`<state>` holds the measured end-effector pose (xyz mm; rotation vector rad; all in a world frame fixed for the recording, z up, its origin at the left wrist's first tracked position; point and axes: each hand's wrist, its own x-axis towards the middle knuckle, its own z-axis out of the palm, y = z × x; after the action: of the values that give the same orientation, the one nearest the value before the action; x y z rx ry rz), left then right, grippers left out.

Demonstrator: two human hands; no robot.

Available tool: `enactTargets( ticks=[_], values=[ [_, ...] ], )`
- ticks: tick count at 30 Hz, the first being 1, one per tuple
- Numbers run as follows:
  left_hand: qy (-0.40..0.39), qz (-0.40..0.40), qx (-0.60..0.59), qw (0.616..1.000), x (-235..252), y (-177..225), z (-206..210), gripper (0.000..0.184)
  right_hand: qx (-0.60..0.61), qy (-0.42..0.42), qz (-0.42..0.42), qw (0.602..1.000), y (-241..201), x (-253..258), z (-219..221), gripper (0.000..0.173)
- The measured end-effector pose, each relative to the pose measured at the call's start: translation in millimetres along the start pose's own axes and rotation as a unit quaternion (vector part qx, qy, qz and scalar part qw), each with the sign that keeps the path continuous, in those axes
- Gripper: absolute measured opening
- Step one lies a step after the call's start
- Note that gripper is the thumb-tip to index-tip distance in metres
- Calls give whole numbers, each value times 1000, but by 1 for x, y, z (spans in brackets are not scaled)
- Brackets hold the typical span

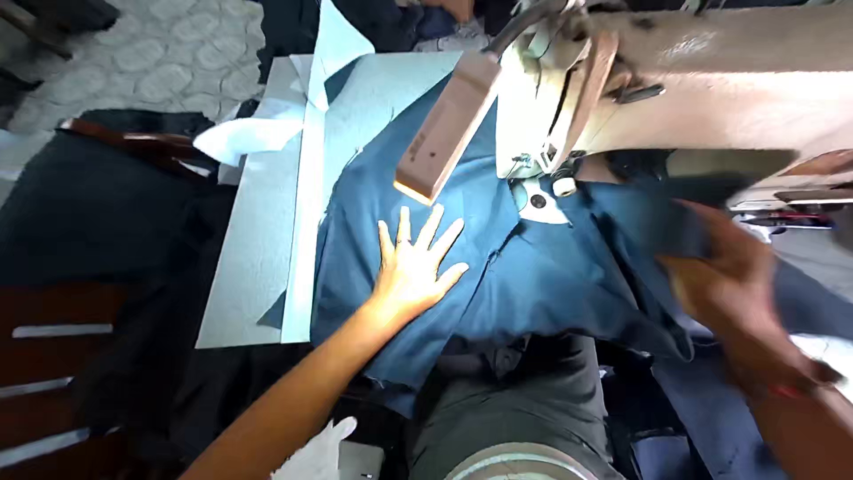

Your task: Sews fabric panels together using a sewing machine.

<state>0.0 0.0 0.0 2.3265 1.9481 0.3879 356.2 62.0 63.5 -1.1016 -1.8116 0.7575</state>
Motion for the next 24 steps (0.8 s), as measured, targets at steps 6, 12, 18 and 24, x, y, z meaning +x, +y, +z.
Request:
enactTargets(
  ticks=[6, 12, 18, 24],
  values=[
    [0, -215, 35, 976, -41, 72, 5, 71, -251, -163, -183, 936, 43, 104, 77, 32],
    [16, -115, 59, 992, -24, 76, -20, 57, -355, -139, -22, 924, -23, 52, 72, 51],
    [28, 9, -25, 999, -6, 41, 14, 57, -263, -133, -237, 926, 14, -30, 88, 26],
    [-48, -136, 14, 989, -3, 92, -5, 52, -318, -121, -173, 924, 6, -55, 92, 29]
  ],
)
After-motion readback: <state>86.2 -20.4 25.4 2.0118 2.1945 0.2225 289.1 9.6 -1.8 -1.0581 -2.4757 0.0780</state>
